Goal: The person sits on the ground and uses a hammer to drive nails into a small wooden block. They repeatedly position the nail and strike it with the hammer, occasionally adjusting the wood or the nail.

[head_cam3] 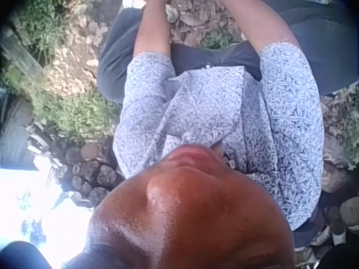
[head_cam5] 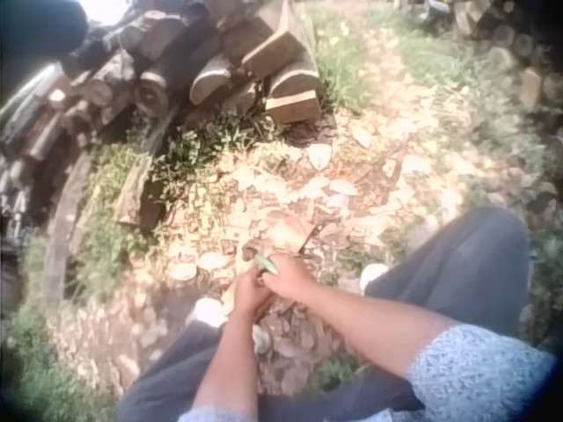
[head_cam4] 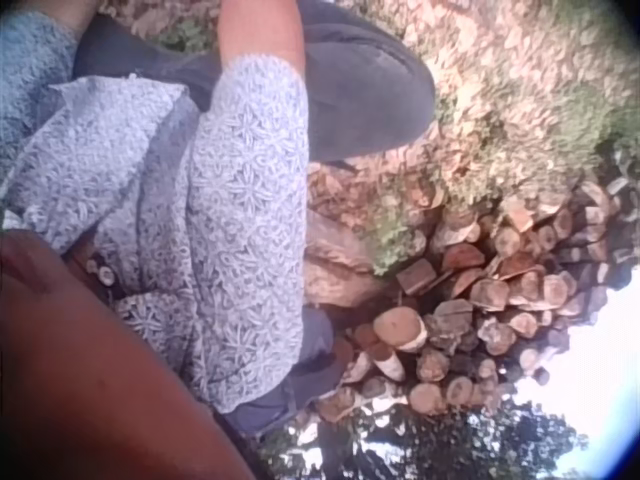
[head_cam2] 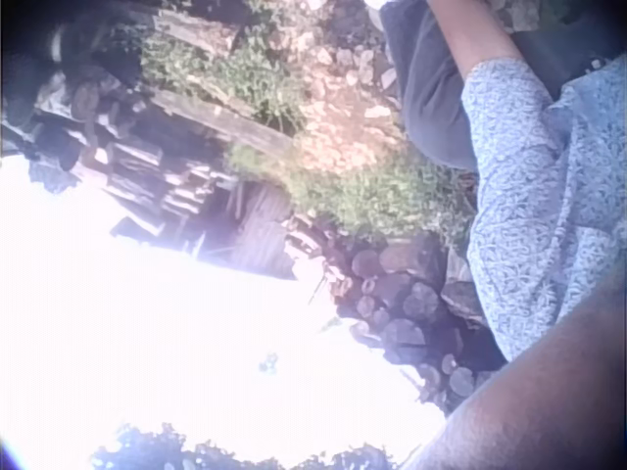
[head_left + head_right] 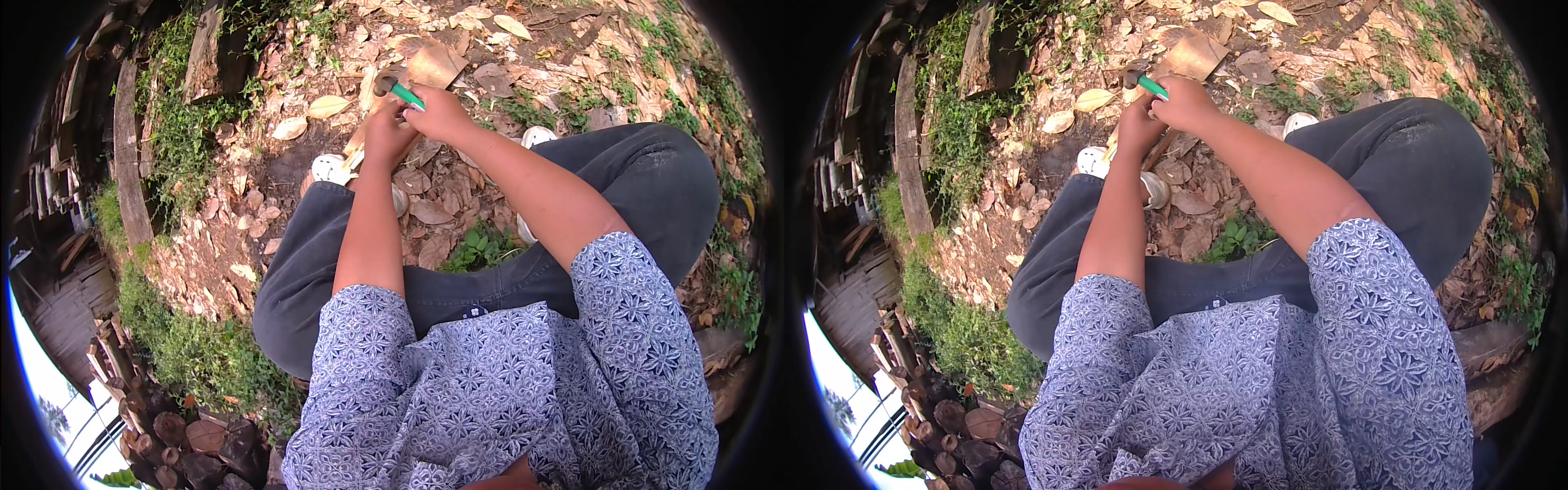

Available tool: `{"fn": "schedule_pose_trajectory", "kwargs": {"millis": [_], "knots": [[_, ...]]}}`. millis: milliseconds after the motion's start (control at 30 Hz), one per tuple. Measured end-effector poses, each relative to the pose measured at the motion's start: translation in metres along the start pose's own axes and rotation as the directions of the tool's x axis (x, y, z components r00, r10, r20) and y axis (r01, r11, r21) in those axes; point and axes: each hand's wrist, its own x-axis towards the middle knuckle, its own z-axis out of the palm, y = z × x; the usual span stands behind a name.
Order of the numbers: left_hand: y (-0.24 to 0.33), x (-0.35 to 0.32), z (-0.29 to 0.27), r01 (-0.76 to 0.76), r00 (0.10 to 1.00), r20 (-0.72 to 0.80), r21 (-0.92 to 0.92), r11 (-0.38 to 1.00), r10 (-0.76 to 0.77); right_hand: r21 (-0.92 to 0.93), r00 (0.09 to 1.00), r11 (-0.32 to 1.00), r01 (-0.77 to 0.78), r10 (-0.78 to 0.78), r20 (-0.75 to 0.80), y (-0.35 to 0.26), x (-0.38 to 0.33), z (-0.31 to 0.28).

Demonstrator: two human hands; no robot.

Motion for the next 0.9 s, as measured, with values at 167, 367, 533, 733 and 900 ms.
{"fn": "schedule_pose_trajectory", "kwargs": {"millis": [167, 367, 533, 733, 900], "knots": [[-0.004, 0.001, 0.002, -0.049, 0.999, -0.015, -0.008, 0.999, 0.049, -0.045, 0.996, 0.996, -0.083, 0.082, -0.028, -0.004, -0.003, 0.000], [-0.005, 0.004, 0.004, -0.095, 0.995, -0.024, 0.044, 0.995, 0.096, -0.133, 0.988, 0.982, -0.132, 0.120, -0.093, 0.001, -0.003, 0.001], [-0.002, 0.002, -0.001, 0.004, 1.000, -0.008, 0.030, 1.000, -0.004, -0.115, 0.973, 0.968, -0.222, 0.214, -0.081, -0.006, -0.011, -0.010], [-0.019, -0.017, -0.011, -0.050, 0.989, -0.095, 0.514, 0.856, 0.115, -0.200, 0.981, 0.961, -0.193, 0.182, -0.072, 0.019, -0.010, -0.008], [-0.055, -0.040, -0.019, 0.214, 0.977, -0.105, 0.564, 0.798, -0.187, -0.251, 0.971, 0.945, -0.209, 0.232, 0.063, 0.016, -0.014, -0.012]]}}
